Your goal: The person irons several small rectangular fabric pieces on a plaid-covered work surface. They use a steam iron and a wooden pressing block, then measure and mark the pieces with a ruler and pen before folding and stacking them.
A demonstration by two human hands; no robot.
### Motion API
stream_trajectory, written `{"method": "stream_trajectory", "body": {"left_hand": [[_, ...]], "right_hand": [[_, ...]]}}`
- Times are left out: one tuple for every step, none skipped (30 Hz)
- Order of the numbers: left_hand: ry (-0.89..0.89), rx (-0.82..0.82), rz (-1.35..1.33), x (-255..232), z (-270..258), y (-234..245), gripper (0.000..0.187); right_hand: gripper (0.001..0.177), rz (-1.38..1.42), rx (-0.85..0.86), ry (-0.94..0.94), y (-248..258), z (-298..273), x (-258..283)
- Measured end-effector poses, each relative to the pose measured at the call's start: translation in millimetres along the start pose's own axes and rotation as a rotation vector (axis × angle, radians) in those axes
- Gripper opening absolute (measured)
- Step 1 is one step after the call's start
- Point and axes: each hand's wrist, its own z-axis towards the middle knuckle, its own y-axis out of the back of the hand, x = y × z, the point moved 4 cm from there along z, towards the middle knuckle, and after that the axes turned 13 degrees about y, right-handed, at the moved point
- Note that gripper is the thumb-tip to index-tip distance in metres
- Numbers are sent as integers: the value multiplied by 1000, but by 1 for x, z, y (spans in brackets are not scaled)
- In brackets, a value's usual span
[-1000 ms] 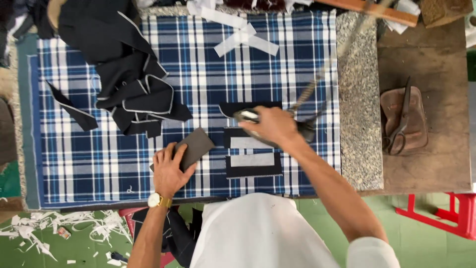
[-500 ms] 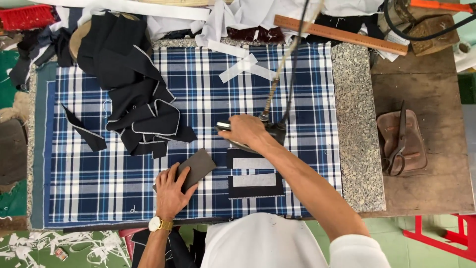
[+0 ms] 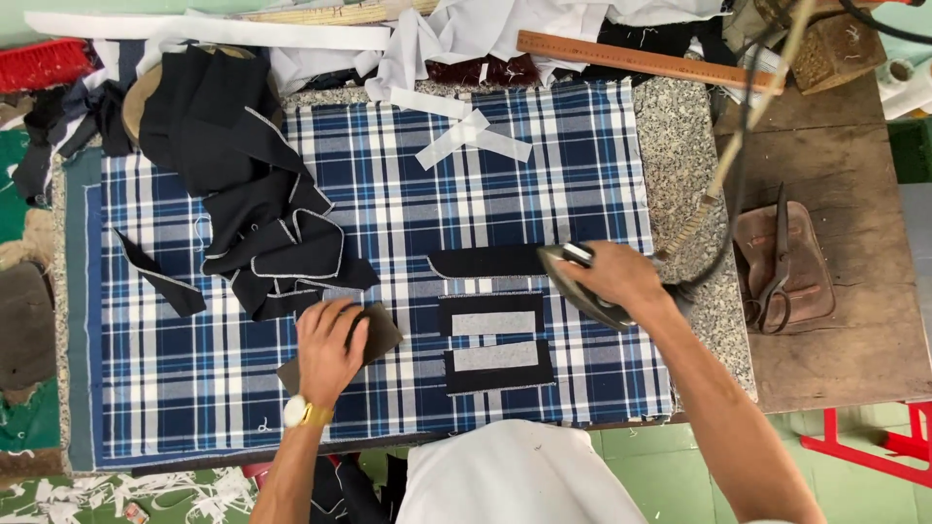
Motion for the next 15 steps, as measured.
{"method": "stream_trajectory", "body": {"left_hand": [[-3, -1, 1, -6, 11, -8, 22], [-22, -3, -34, -12, 23, -16, 21], [-40, -6, -70, -18, 35, -24, 20], [-41, -7, -69, -21, 47, -35, 20], [-77, -13, -96, -26, 60, -45, 20], [-115, -17, -122, -29, 73, -56, 19], [-117, -17, -121, -31, 84, -65, 19], [-80, 18, -147, -31, 96, -76, 20], [-43, 52, -173, -32, 108, -87, 20], [-49, 56, -173, -33, 119, -93, 20], [-33, 71, -171, -33, 132, -100, 22], [-18, 87, -169, -33, 144, -107, 24], [-25, 93, -169, -33, 156, -117, 24], [-5, 80, -163, -31, 166, -127, 24], [15, 67, -157, -28, 176, -137, 25]], "right_hand": [[54, 3, -2, 0, -3, -3, -11], [58, -15, -7, -33, -5, -6, -24], [62, -32, -12, -66, -7, -9, -36], [62, -31, -12, -65, -6, -12, -41], [61, -16, -18, -104, -5, -16, -47], [60, 2, -23, -143, -5, -20, -53], [60, 4, -24, -143, -8, -19, -59], [61, 9, -60, -176, -9, -19, -67], [62, 13, -95, -210, -11, -19, -75], [62, 19, -96, -214, -11, -20, -75], [60, 20, -104, -215, -11, -20, -76], [58, 23, -112, -217, -11, -20, -77], [58, 29, -113, -222, -11, -20, -77], [59, 35, -124, -224, -10, -19, -76], [60, 41, -136, -226, -10, -18, -76]]}}
